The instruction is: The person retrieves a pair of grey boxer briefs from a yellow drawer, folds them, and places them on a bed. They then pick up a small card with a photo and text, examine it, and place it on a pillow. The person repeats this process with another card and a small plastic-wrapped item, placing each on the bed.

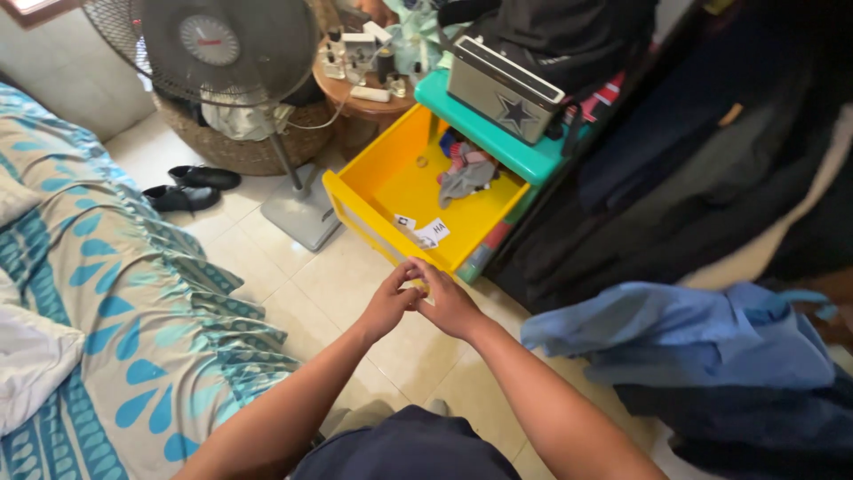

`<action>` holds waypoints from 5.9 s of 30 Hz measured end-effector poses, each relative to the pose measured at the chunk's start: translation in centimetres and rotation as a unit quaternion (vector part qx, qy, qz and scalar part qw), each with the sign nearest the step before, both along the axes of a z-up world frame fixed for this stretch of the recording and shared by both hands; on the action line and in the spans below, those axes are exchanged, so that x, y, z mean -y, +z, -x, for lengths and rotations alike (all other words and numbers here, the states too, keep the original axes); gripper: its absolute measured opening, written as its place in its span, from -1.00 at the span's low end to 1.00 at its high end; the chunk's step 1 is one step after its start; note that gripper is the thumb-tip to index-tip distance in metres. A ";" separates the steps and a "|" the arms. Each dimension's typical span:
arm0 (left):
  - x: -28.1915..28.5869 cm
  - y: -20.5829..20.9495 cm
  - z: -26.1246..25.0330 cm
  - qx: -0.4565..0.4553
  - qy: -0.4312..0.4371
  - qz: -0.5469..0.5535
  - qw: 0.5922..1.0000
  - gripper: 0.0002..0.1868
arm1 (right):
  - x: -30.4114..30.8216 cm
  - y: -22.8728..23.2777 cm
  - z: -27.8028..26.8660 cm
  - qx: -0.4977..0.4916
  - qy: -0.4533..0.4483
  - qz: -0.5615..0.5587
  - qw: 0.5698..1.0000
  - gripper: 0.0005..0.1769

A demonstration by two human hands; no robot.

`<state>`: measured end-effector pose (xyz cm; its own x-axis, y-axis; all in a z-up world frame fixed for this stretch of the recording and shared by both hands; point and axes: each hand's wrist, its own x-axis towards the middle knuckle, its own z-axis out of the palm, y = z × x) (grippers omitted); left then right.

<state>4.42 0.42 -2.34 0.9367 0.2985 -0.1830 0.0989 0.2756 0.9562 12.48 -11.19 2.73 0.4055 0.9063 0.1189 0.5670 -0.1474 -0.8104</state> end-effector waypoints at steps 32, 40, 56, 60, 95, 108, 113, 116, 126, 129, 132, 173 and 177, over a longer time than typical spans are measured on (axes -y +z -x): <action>-22.6 -0.9 -12.7 -0.046 -0.425 -0.602 0.674 -0.51 | -9.7 -9.2 -6.0 -0.101 -0.321 0.251 0.907 -0.68; -22.4 -1.7 -11.4 0.103 -0.273 -0.581 0.760 -0.51 | -9.1 -18.5 -11.4 -0.294 -0.299 0.259 0.870 -0.63; -21.8 -0.8 -11.9 -0.044 -0.367 -0.543 0.754 -0.62 | -14.7 -22.3 -15.4 -0.014 -0.323 0.488 0.810 -0.52; -21.4 -2.2 -12.5 -0.089 -0.304 -0.502 0.805 -0.64 | -14.9 -21.0 -15.8 -0.039 -0.301 0.448 0.841 -0.69; -18.4 10.3 -19.7 0.013 -0.086 -0.063 0.994 -0.78 | -13.2 4.5 -15.8 -0.308 -0.367 -0.171 0.861 -0.73; -20.4 7.7 -19.2 -0.018 -0.087 -0.084 0.993 -0.75 | -13.6 0.3 -16.6 -0.387 -0.353 -0.153 0.838 -0.69; -21.7 5.6 -20.5 -0.024 -0.089 -0.130 0.987 -0.75 | -14.6 -2.5 -17.9 -0.401 -0.366 -0.097 0.834 -0.69; -22.7 5.2 -20.5 -0.057 -0.092 -0.145 0.984 -0.75 | -15.4 -3.3 -17.9 -0.396 -0.351 -0.099 0.843 -0.71; -24.9 5.0 -17.4 -0.040 -0.144 -0.067 0.987 -0.73 | -17.0 -1.4 -14.5 -0.339 -0.363 -0.129 0.858 -0.75; -25.4 4.9 -16.5 -0.056 -0.148 -0.074 0.985 -0.73 | -17.3 -0.8 -13.1 -0.332 -0.374 -0.142 0.854 -0.75; -25.9 5.0 -15.8 -0.051 -0.149 -0.090 0.983 -0.74 | -17.6 -0.7 -12.1 -0.341 -0.396 -0.172 0.835 -0.77; -13.6 7.7 -11.1 -0.053 0.141 -0.288 0.946 -0.70 | -10.2 0.9 -14.2 -0.330 -0.249 -0.058 0.909 -0.84; -10.5 7.5 -10.9 0.039 0.197 -0.320 0.926 -0.62 | -9.8 1.3 -13.1 -0.186 -0.307 -0.087 0.929 -0.86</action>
